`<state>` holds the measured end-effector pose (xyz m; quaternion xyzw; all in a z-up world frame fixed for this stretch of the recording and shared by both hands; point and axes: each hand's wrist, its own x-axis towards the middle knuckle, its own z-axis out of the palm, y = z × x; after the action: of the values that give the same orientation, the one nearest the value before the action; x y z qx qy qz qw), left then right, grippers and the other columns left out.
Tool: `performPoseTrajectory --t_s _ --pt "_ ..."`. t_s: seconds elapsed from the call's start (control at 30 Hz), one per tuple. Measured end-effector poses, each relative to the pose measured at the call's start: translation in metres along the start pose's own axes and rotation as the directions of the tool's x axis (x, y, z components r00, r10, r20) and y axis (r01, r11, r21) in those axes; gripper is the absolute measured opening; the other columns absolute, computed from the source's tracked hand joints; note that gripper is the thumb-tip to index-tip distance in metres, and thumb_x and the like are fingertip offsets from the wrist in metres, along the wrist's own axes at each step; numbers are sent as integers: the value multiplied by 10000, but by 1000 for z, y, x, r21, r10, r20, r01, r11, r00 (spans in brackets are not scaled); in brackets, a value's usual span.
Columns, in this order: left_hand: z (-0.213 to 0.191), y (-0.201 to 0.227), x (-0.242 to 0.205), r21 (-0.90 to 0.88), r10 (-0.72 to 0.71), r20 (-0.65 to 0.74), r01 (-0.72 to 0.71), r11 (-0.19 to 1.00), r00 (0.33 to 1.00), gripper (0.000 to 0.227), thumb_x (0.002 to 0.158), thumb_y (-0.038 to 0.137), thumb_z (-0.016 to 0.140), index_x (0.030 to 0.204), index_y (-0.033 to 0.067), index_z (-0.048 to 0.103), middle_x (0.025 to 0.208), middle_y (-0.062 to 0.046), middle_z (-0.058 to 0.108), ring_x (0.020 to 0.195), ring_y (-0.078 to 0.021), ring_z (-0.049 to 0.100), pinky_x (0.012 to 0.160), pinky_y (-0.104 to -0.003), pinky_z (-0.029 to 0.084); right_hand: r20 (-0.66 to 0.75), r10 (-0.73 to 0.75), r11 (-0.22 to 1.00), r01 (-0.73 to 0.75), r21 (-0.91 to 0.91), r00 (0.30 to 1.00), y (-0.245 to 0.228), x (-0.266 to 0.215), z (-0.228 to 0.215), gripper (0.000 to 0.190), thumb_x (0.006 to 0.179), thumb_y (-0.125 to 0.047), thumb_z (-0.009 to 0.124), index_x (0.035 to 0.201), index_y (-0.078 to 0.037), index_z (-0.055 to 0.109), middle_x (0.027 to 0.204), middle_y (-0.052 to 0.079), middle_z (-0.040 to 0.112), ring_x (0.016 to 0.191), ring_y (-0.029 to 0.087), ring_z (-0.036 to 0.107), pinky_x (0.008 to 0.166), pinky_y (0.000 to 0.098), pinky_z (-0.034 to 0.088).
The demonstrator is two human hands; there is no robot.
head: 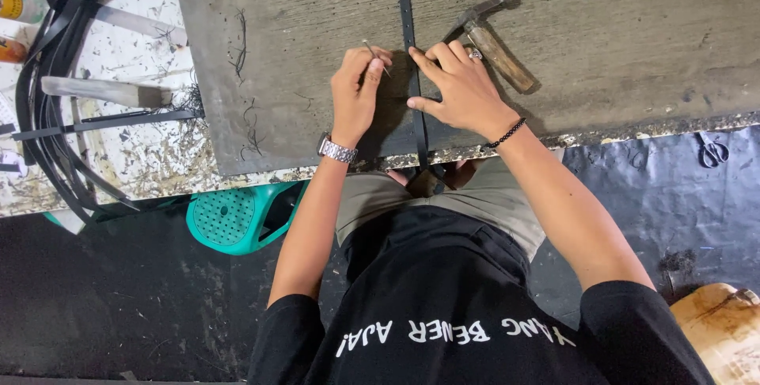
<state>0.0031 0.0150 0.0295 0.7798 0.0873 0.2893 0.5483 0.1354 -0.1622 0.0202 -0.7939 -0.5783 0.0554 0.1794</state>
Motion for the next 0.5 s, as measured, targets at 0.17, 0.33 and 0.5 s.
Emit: performPoseTrajectory --t_s 0.17,0.33,0.5 --pt "7 -5 -6 -43 -130 -81 127 991 988 119 1043 172 653 1014 113 752 891 -47 776 823 -153 733 809 -318 567 14 2 1000 -2 16 1000 1 0 -1 728 947 -556 676 1492 -85 571 1128 36 503 1063 244 462 747 411 468" --pt "15 -14 -9 -4 -136 -69 136 991 988 58 991 121 711 1032 113 751 864 -47 794 775 -171 765 750 -307 588 14 4 1000 -4 27 1000 2 0 0 705 961 -559 668 1468 -76 588 1129 30 500 1054 234 451 745 407 474" --pt "18 -14 -10 64 -54 -52 57 996 997 61 1002 86 685 1017 100 742 852 -56 791 778 -216 782 741 -327 602 -3 -21 999 21 26 1000 1 0 -2 677 971 -548 659 1445 -67 603 1121 30 489 1055 238 448 748 415 462"
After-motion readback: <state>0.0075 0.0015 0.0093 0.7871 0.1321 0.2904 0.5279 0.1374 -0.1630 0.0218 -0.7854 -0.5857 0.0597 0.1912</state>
